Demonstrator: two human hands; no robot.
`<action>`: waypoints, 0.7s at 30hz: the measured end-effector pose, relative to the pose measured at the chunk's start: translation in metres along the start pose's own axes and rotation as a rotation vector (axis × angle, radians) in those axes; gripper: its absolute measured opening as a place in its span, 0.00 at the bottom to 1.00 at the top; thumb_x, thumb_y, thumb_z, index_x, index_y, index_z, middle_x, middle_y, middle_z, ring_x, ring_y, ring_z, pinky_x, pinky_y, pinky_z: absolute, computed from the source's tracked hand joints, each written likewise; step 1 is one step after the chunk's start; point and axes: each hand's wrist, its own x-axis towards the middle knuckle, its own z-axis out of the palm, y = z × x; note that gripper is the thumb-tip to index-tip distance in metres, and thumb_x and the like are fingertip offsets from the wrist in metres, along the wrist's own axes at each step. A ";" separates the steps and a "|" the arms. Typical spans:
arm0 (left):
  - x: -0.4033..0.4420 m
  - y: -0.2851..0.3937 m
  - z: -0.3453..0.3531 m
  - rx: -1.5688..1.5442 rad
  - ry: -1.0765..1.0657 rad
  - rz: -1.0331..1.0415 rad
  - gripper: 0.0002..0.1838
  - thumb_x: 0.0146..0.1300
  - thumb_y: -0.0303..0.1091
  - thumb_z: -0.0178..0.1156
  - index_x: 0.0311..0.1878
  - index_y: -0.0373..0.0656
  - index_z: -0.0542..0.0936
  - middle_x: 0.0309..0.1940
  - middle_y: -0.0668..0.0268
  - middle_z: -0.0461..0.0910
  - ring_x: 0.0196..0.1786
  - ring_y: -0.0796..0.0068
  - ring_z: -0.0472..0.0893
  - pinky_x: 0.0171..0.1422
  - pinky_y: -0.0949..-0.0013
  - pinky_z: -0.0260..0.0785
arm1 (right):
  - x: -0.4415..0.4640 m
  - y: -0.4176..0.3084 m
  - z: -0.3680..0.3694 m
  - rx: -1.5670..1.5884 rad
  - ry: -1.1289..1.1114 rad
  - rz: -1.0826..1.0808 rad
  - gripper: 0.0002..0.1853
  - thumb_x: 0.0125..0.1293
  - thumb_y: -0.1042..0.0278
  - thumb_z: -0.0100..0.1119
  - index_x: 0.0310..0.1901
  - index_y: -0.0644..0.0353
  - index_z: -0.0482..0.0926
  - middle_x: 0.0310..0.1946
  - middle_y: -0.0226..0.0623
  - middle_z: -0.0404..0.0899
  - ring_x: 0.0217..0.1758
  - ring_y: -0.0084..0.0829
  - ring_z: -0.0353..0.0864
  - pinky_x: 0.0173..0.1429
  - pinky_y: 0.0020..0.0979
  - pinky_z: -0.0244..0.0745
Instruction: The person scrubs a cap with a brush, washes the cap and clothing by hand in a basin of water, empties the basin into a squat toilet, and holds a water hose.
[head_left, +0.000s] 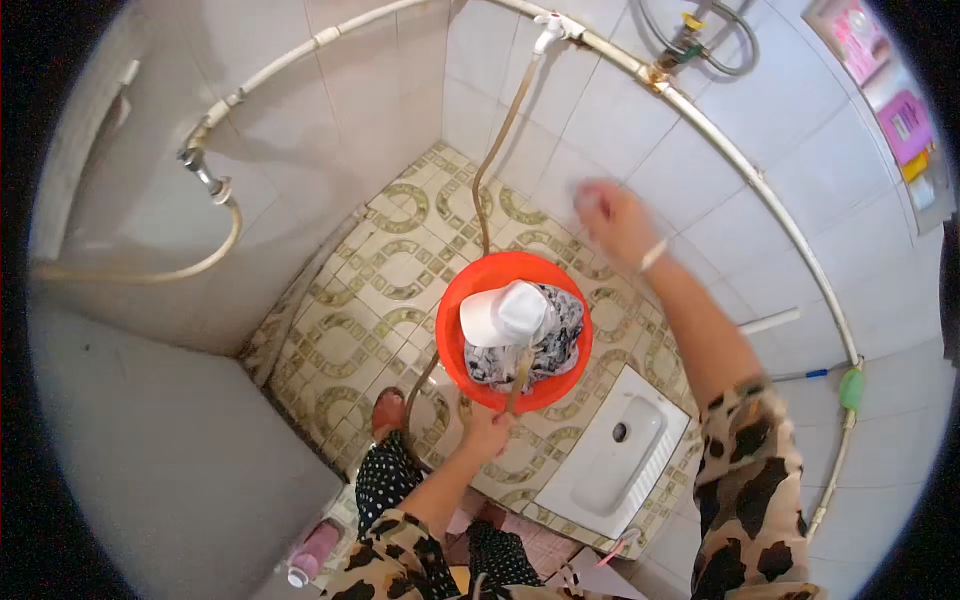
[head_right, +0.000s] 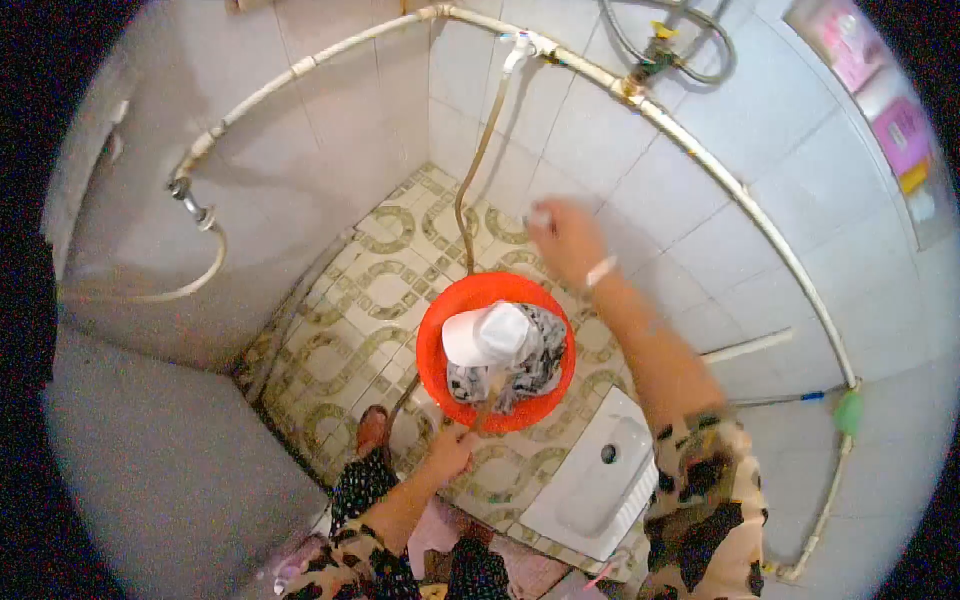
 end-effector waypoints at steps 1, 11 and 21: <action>0.006 -0.004 -0.004 -0.066 -0.071 -0.013 0.11 0.57 0.37 0.49 0.29 0.37 0.72 0.13 0.61 0.71 0.13 0.69 0.71 0.18 0.68 0.63 | 0.043 -0.020 -0.006 -0.046 -0.020 0.047 0.18 0.53 0.57 0.54 0.43 0.60 0.74 0.28 0.46 0.75 0.33 0.39 0.75 0.38 0.35 0.69; 0.068 0.009 -0.040 -0.879 -0.228 -0.530 0.12 0.60 0.35 0.46 0.24 0.39 0.66 0.10 0.64 0.66 0.09 0.72 0.65 0.12 0.68 0.55 | 0.310 -0.029 0.011 -0.393 0.430 0.251 0.34 0.45 0.37 0.54 0.33 0.70 0.77 0.31 0.56 0.76 0.37 0.49 0.75 0.42 0.40 0.67; 0.086 0.039 -0.059 -1.038 -0.280 -0.700 0.11 0.59 0.37 0.48 0.26 0.39 0.66 0.13 0.65 0.66 0.13 0.73 0.66 0.15 0.70 0.58 | 0.331 -0.043 0.027 -0.109 0.564 0.317 0.15 0.53 0.65 0.55 0.29 0.74 0.74 0.24 0.53 0.75 0.24 0.47 0.76 0.24 0.41 0.68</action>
